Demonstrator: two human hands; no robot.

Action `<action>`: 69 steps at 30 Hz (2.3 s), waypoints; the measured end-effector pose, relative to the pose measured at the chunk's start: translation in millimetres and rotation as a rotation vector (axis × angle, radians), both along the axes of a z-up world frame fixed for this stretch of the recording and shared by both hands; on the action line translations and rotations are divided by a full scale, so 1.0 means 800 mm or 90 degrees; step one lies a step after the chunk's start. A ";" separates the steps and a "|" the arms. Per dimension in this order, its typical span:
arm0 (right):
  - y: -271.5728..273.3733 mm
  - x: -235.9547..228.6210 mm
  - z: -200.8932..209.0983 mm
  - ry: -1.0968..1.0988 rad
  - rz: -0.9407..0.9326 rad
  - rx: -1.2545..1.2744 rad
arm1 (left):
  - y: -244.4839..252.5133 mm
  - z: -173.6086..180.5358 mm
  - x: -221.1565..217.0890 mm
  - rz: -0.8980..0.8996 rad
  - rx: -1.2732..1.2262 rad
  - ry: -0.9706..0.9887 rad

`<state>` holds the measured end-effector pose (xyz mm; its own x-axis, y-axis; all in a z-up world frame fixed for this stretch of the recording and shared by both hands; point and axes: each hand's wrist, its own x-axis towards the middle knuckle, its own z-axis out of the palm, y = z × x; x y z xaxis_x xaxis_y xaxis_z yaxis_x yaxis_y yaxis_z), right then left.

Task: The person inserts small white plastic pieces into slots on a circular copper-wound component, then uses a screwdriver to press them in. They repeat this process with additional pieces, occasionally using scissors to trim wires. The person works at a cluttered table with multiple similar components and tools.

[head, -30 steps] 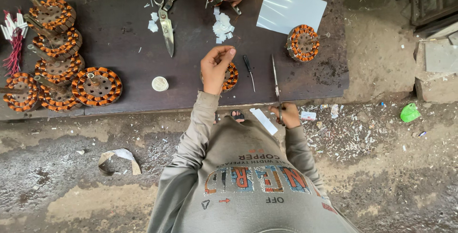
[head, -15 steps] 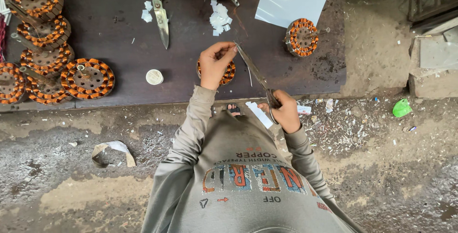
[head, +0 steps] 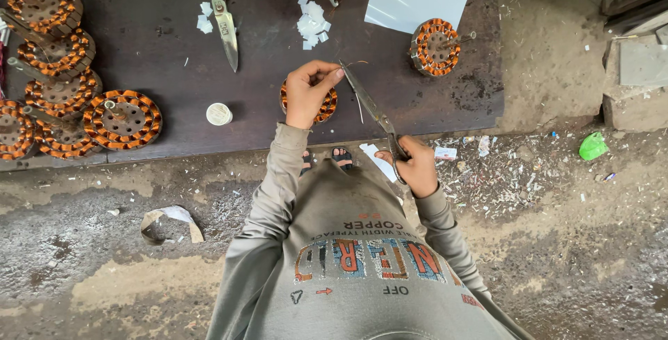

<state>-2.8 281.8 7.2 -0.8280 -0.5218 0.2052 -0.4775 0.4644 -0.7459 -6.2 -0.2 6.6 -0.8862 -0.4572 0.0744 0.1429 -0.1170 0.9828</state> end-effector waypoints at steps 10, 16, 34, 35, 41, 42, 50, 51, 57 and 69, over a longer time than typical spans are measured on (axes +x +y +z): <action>0.006 0.023 -0.031 -0.040 -0.060 -0.043 | 0.016 -0.014 -0.013 -0.012 -0.027 -0.017; 0.006 0.027 -0.051 -0.091 -0.072 -0.043 | 0.017 -0.013 -0.012 -0.022 -0.015 -0.019; -0.035 -0.006 -0.004 -0.039 0.000 -0.051 | 0.001 -0.014 0.002 -0.033 -0.045 -0.006; -0.034 -0.006 -0.004 -0.034 -0.005 -0.049 | 0.002 -0.013 0.003 -0.030 -0.049 -0.003; -0.027 0.002 -0.026 -0.135 -0.053 -0.099 | 0.006 -0.001 0.005 -0.049 -0.029 -0.016; -0.025 0.004 -0.032 -0.204 -0.068 -0.124 | 0.007 0.002 0.005 -0.051 -0.030 -0.013; -0.017 -0.028 -0.098 -0.181 -0.271 0.154 | 0.007 0.055 0.008 -0.045 0.064 0.053; -0.018 -0.036 -0.107 -0.152 -0.289 0.205 | 0.002 0.064 0.012 -0.031 0.060 0.103; -0.013 -0.077 -0.131 0.056 -0.115 0.267 | -0.049 0.077 0.089 0.144 -0.048 0.194; -0.072 -0.048 -0.058 -0.024 0.002 0.131 | -0.054 -0.018 0.219 0.505 -0.352 -0.187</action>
<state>-41.1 223.9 -39.0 -0.8311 -0.5526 0.0625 -0.4529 0.6072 -0.6529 168.9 -43.7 -7.5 -0.3586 -0.8901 0.2814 -0.2750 0.3888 0.8793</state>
